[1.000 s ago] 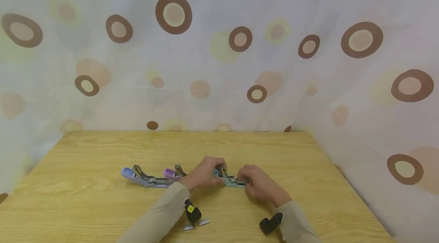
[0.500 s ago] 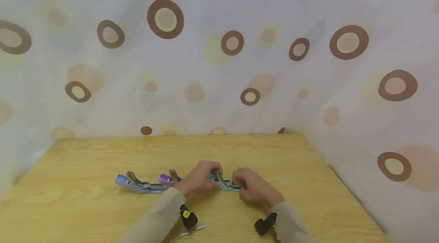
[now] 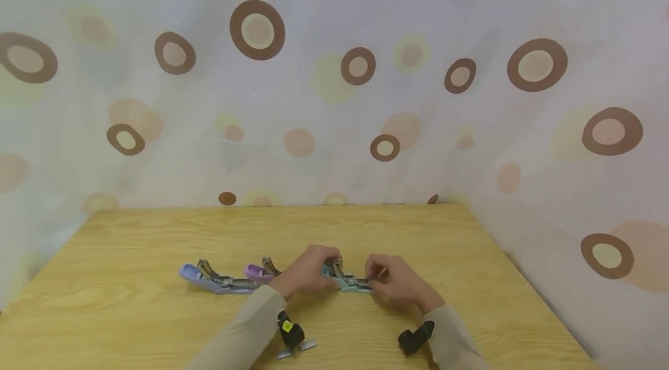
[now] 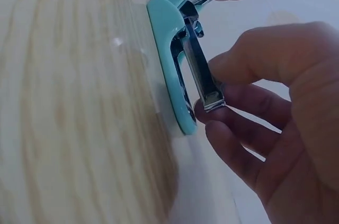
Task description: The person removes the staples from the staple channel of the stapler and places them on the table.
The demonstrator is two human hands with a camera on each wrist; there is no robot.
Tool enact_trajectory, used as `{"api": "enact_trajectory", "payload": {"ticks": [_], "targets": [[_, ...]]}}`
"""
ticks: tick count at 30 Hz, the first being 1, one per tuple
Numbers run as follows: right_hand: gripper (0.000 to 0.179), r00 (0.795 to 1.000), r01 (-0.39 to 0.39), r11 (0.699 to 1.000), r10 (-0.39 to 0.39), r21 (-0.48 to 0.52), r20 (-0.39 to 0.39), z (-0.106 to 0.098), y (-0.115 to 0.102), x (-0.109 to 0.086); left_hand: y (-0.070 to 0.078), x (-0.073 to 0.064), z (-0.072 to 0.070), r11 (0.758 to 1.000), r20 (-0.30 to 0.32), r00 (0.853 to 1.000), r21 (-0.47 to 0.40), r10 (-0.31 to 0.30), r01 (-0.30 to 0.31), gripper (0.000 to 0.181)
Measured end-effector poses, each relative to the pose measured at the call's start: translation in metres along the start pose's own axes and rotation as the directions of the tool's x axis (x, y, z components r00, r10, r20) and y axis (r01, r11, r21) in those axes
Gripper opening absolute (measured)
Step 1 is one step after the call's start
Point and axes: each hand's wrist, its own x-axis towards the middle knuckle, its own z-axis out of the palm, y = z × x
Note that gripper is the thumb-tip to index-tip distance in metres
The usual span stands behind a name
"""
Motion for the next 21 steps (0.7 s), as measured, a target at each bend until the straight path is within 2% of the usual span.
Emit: {"api": "enact_trajectory", "payload": {"ticks": [10, 17, 21], "targets": [[0.019, 0.997, 0.048, 0.996, -0.052, -0.071, -0.063, -0.005, -0.011, 0.002, 0.002, -0.002, -0.002, 1.000, 0.006, 1.000, -0.019, -0.017, 0.017, 0.024], [0.017, 0.993, 0.059, 0.992, -0.070, -0.110, -0.097, -0.006, -0.022, 0.007, 0.002, -0.002, -0.003, 1.000, 0.000, 1.000, 0.011, 0.002, -0.002, 0.025], [0.013, 0.989, 0.099, 0.988, -0.110, -0.115, -0.100, -0.003, -0.029, 0.007, 0.002, -0.002, -0.001, 0.999, 0.011, 1.000, 0.033, 0.003, -0.003, 0.024]]}}
